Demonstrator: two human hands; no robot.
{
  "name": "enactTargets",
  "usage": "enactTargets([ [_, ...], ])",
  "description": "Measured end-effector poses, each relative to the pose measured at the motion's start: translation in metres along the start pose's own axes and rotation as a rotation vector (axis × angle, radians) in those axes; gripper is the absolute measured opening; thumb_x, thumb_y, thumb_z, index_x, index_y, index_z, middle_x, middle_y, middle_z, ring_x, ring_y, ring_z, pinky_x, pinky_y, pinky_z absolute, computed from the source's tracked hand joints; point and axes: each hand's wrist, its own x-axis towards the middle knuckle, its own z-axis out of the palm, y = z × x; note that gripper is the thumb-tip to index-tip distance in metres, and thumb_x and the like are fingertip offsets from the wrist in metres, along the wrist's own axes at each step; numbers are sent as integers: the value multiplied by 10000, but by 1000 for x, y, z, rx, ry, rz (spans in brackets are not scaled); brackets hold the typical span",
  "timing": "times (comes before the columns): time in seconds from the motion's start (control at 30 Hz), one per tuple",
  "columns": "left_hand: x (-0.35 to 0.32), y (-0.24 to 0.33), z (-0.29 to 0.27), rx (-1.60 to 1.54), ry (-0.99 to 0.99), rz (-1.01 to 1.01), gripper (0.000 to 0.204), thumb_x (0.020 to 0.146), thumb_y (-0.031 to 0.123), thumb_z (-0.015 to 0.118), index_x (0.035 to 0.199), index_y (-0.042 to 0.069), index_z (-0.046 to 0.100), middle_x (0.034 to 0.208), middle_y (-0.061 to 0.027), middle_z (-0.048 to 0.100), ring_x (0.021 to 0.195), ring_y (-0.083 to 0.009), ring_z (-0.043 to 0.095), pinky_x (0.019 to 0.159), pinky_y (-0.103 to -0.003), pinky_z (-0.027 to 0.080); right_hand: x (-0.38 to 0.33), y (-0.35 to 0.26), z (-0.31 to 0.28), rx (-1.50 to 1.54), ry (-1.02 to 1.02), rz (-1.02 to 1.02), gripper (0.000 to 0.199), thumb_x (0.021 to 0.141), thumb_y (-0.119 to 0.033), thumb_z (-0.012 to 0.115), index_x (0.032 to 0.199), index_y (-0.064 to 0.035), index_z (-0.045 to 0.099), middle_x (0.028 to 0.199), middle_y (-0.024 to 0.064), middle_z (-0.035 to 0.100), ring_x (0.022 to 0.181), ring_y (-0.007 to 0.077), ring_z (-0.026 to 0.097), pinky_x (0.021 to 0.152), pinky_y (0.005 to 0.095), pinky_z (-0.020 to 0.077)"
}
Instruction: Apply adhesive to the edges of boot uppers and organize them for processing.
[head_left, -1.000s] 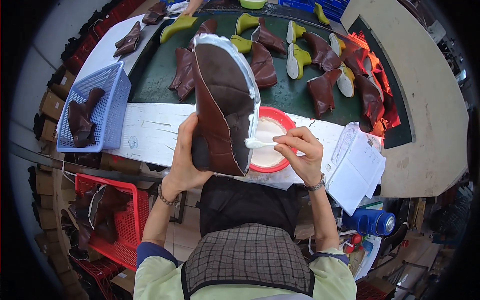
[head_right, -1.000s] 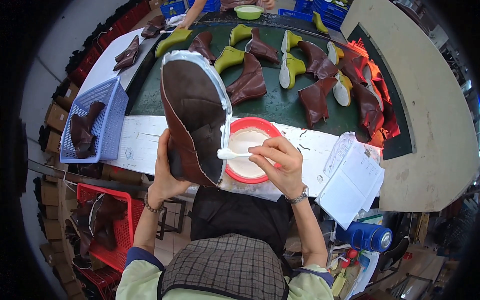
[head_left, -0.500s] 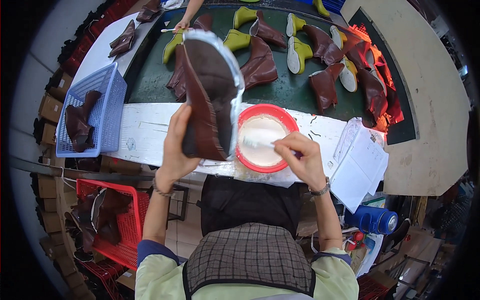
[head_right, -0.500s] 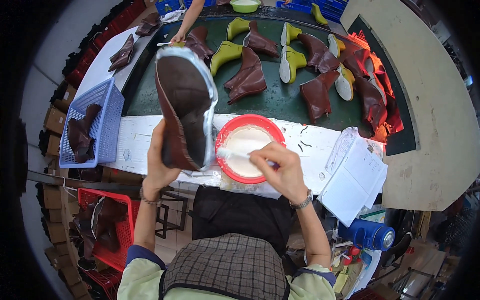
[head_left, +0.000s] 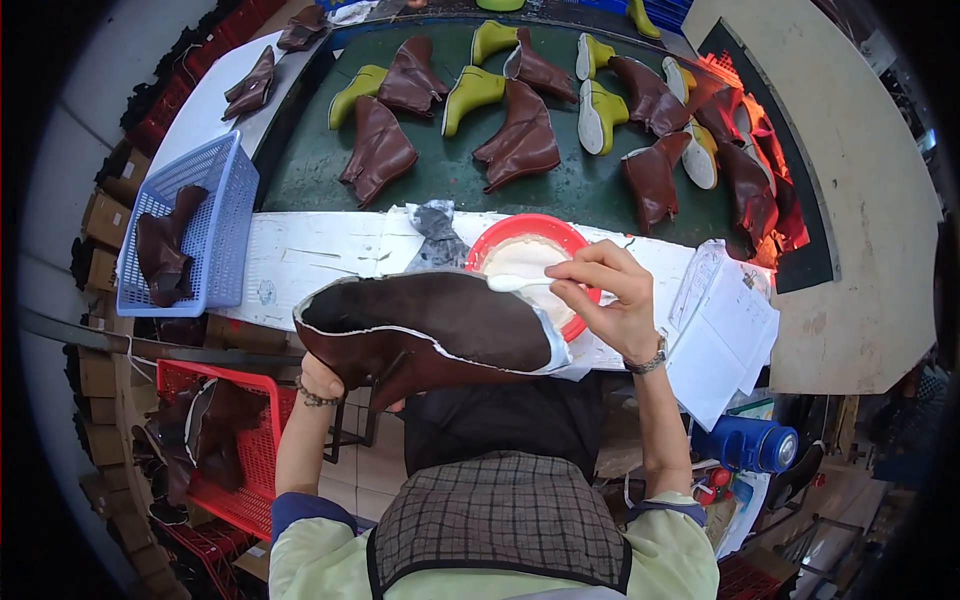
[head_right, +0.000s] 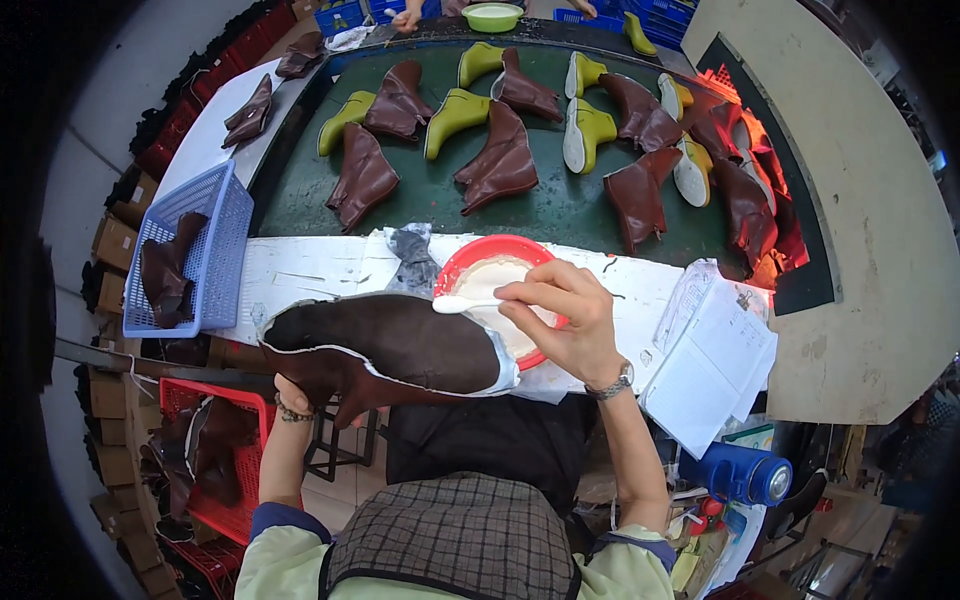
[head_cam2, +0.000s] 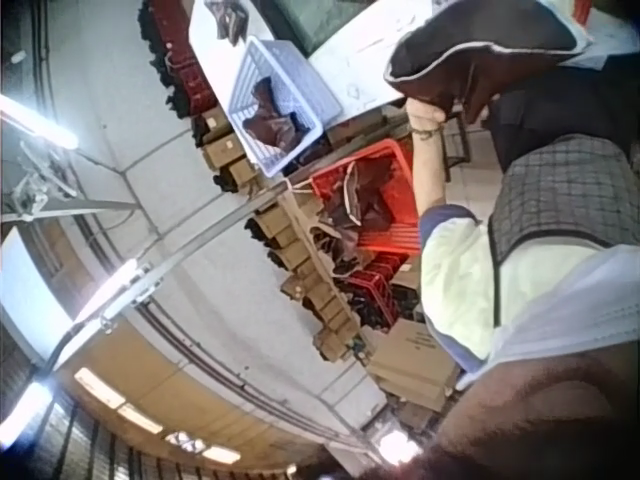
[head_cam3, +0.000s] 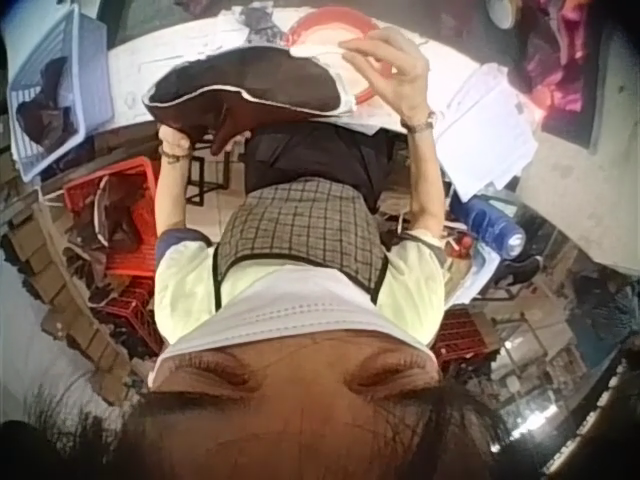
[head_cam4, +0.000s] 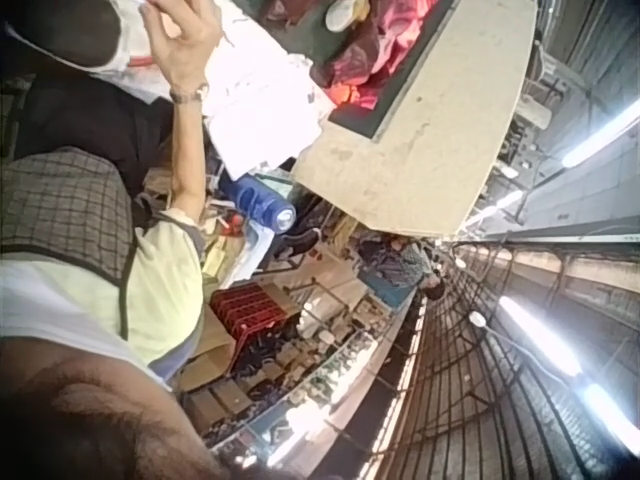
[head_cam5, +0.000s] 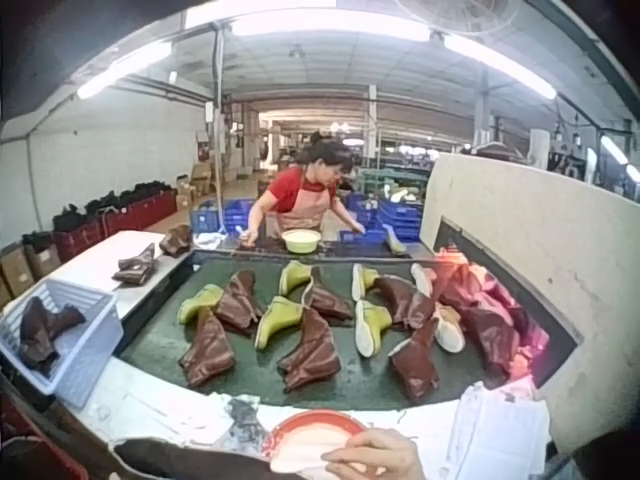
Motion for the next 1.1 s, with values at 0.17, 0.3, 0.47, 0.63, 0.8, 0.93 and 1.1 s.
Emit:
enactTargets([
  [0.17, 7, 7, 9, 3, -48, -21, 1087, 627, 101, 862, 1547, -12, 295, 1470, -252, 472, 1261, -410, 564, 996, -493, 510, -5, -11, -5, -50, 7, 20, 169, 760, -106, 831, 924, -113, 788, 821, 14, 672, 715, 154, 633, 645, 296, 438],
  [0.3, 18, 0, 20, -12, -95, -138, 1098, 635, 132, 878, 1550, -7, 286, 1458, -263, 479, 1238, -418, 579, 968, -504, 528, -2, -12, -6, -50, -30, 23, 162, 767, -129, 832, 924, -136, 792, 832, 3, 674, 748, 149, 626, 680, 299, 409],
  [0.47, 31, -17, 34, 20, -261, -246, 1114, 646, 172, 897, 1555, -2, 275, 1443, -276, 489, 1210, -429, 598, 933, -517, 552, 24, -18, -5, -102, -147, -165, 217, 722, -99, 856, 930, -125, 801, 844, 5, 670, 770, 147, 592, 761, 312, 377],
  [0.63, 42, -27, 44, -73, -325, -481, 1081, 675, 196, 888, 1547, -17, 284, 1391, -302, 527, 1121, -441, 653, 879, -504, 584, 48, -30, 4, -46, -209, -305, 175, 746, -185, 857, 907, -175, 789, 814, -41, 635, 733, 126, 565, 763, 328, 330],
  [0.8, 56, -46, 59, -126, -379, -567, 981, 705, 234, 827, 1476, -126, 341, 1240, -344, 594, 992, -452, 695, 785, -449, 608, 67, -37, 24, -40, -256, -408, 217, 736, -175, 856, 942, -167, 790, 843, -34, 638, 753, 138, 552, 791, 340, 344],
  [0.93, 48, -29, 58, -95, -297, -561, 990, 716, 260, 828, 1475, -132, 329, 1215, -345, 599, 955, -440, 706, 773, -474, 602, 63, -28, 20, -58, -193, -406, 212, 731, -179, 860, 933, -177, 795, 849, -32, 641, 770, 138, 561, 800, 328, 343],
  [1.1, 29, -3, 49, -90, -243, -257, 993, 685, 181, 849, 1482, -110, 333, 1258, -367, 574, 1072, -521, 644, 822, -528, 583, 27, -1, 2, -2, -104, -151, 199, 734, -130, 854, 926, -145, 802, 856, -4, 657, 826, 149, 595, 833, 322, 375],
])
